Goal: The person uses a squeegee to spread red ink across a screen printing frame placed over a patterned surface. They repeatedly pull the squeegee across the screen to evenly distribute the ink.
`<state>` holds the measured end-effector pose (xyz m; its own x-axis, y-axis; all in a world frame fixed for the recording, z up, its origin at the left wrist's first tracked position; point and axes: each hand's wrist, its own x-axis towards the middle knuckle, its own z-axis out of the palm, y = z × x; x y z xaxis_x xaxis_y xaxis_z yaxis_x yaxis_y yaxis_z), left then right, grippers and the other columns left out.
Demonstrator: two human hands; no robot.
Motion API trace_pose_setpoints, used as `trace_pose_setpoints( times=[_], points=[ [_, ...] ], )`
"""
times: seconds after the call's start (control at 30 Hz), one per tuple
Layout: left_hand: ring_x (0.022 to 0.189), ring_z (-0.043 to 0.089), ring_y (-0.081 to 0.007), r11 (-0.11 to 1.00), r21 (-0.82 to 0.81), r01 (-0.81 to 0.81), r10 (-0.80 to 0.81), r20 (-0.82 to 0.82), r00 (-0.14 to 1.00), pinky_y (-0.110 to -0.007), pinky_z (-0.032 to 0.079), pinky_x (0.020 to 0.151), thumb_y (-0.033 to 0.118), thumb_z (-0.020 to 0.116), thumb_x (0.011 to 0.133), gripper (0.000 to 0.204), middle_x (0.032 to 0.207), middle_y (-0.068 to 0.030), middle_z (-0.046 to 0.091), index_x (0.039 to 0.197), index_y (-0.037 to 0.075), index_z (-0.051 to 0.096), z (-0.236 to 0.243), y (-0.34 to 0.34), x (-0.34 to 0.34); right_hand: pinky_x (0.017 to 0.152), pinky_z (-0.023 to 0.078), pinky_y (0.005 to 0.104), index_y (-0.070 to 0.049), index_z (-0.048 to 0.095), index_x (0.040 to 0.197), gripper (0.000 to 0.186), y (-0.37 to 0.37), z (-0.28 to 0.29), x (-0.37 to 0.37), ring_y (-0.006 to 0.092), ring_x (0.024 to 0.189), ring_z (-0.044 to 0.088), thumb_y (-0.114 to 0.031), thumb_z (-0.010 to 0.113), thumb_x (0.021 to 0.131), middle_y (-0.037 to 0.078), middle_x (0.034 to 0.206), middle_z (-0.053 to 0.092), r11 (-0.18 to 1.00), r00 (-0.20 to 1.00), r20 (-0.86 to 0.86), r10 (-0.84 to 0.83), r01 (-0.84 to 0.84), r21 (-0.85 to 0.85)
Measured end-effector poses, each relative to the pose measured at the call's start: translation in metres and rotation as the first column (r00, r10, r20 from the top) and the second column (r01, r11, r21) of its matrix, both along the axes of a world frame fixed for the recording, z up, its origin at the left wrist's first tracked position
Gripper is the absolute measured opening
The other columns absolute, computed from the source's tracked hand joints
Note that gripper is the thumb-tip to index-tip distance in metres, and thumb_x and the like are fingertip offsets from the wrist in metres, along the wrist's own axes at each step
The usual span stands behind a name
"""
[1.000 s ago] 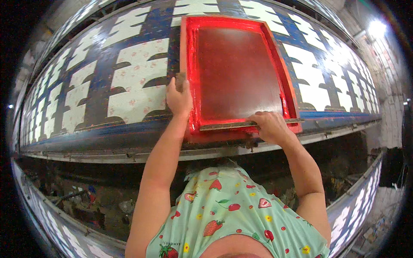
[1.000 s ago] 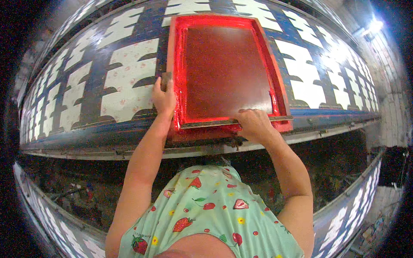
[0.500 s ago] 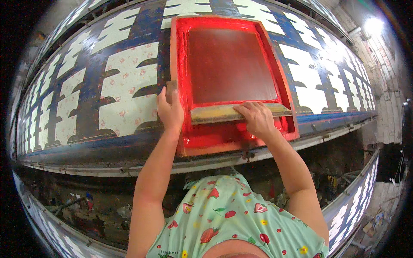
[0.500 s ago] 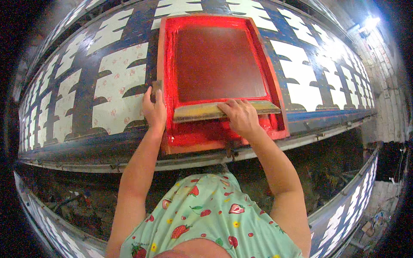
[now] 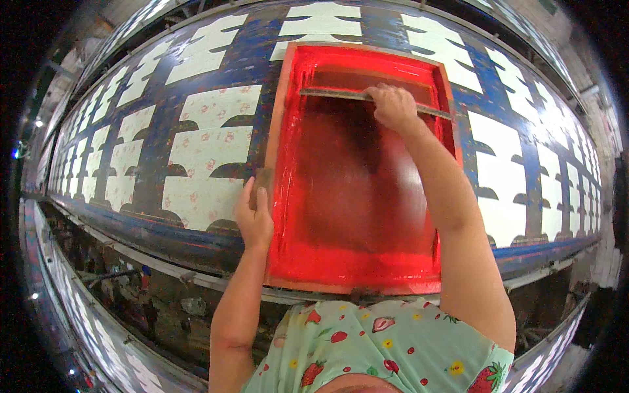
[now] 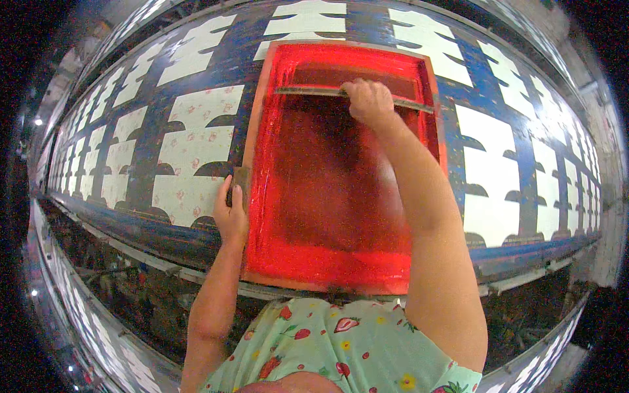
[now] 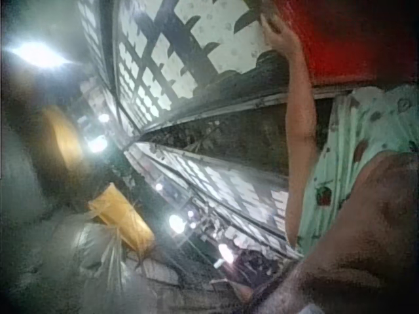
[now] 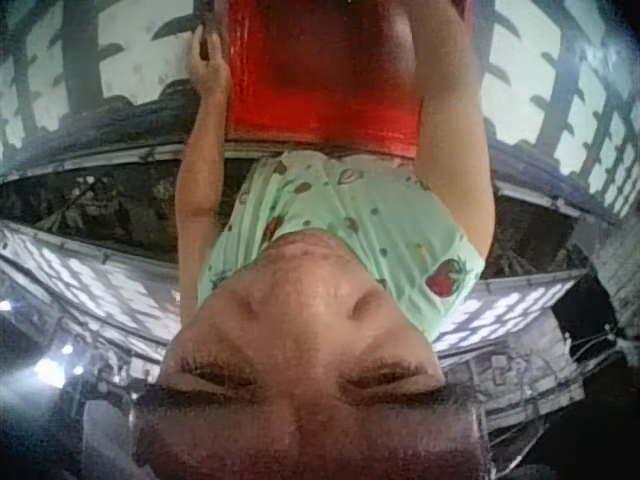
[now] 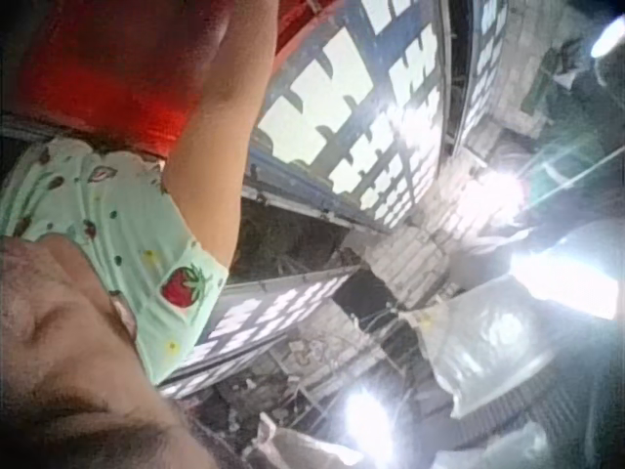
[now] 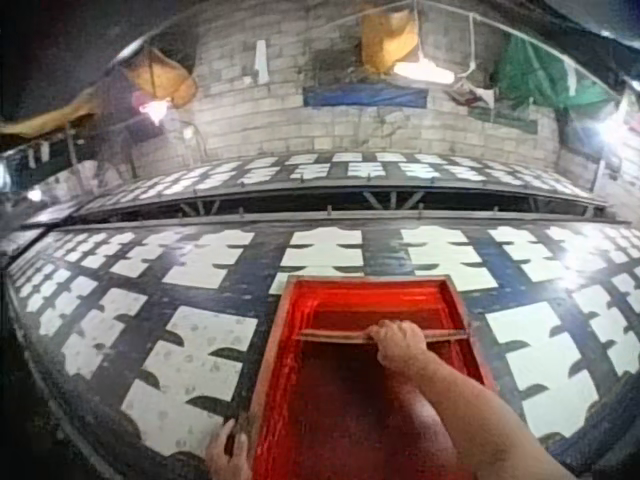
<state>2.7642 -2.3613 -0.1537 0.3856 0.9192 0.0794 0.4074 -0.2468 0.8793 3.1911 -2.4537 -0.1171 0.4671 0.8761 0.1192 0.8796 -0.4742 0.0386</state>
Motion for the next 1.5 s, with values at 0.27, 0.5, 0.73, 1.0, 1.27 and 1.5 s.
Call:
trace_pose_setpoints(
  times=[0.27, 0.5, 0.73, 1.0, 1.27, 1.5],
  points=[
    [0.142, 0.065, -0.0346, 0.998, 0.028, -0.049, 0.051, -0.076, 0.996, -0.044, 0.05, 0.12, 0.021, 0.069, 0.112, 0.047, 0.151, -0.0247, 0.07, 0.151, -0.006, 0.066, 0.001, -0.003, 0.003, 0.101, 0.063, 0.0585, -0.018, 0.075, 0.139, 0.042, 0.079, 0.015, 0.116, 0.0438, 0.123, 0.076, -0.013, 0.065, 0.098, 0.019, 0.13, 0.08, 0.993, 0.995, -0.001, 0.1, -0.1, -0.058],
    [0.141, 0.066, -0.03, 0.994, -0.058, -0.087, 0.087, -0.007, 0.996, -0.041, 0.052, 0.118, 0.018, 0.07, 0.111, 0.048, 0.152, -0.0235, 0.07, 0.151, -0.007, 0.065, -0.001, -0.005, 0.007, 0.1, 0.064, 0.0579, -0.016, 0.074, 0.135, 0.043, 0.087, 0.008, 0.132, 0.0432, 0.116, 0.078, -0.011, 0.066, 0.094, 0.02, 0.123, 0.081, 0.997, 0.998, -0.011, 0.067, -0.067, 0.039],
    [0.141, 0.066, -0.0312, 0.997, -0.029, -0.068, 0.066, -0.05, 0.997, -0.042, 0.051, 0.12, 0.019, 0.069, 0.112, 0.047, 0.151, -0.0234, 0.07, 0.151, -0.007, 0.065, 0.006, -0.005, 0.009, 0.103, 0.062, 0.058, -0.007, 0.078, 0.124, 0.038, 0.079, 0.015, 0.133, 0.0437, 0.117, 0.077, -0.016, 0.067, 0.089, 0.021, 0.121, 0.082, 0.993, 0.99, -0.087, 0.109, -0.112, -0.028],
    [0.142, 0.065, -0.0335, 0.999, 0.044, -0.026, 0.029, -0.066, 0.997, -0.043, 0.049, 0.122, 0.026, 0.066, 0.113, 0.049, 0.152, -0.0229, 0.07, 0.151, -0.005, 0.066, 0.0, -0.001, 0.006, 0.105, 0.062, 0.056, -0.009, 0.083, 0.119, 0.038, 0.006, 0.037, 0.023, 0.0406, 0.117, 0.078, -0.019, 0.067, 0.086, 0.021, 0.123, 0.081, 0.983, 0.964, -0.233, 0.13, -0.157, -0.098],
    [0.142, 0.065, -0.0376, 0.996, 0.066, 0.058, -0.061, 0.041, 0.997, -0.045, 0.05, 0.12, 0.033, 0.07, 0.11, 0.055, 0.152, -0.0254, 0.069, 0.152, -0.003, 0.065, -0.008, 0.005, -0.004, 0.096, 0.063, 0.0578, -0.01, 0.084, 0.107, 0.029, -0.103, 0.059, -0.147, 0.0423, 0.11, 0.079, -0.015, 0.068, 0.083, 0.02, 0.11, 0.082, 0.975, 0.962, -0.264, 0.063, -0.116, -0.188],
    [0.144, 0.063, -0.0441, 0.991, 0.131, 0.032, -0.027, -0.038, 0.999, -0.049, 0.049, 0.122, 0.043, 0.076, 0.104, 0.07, 0.153, -0.0282, 0.067, 0.155, -0.003, 0.062, -0.023, 0.01, -0.003, 0.094, 0.062, 0.0584, -0.012, 0.083, 0.111, 0.029, -0.187, 0.065, -0.281, 0.0421, 0.107, 0.079, -0.014, 0.07, 0.085, 0.02, 0.108, 0.083, 0.97, 0.964, -0.265, -0.01, -0.055, -0.235]
  ],
)
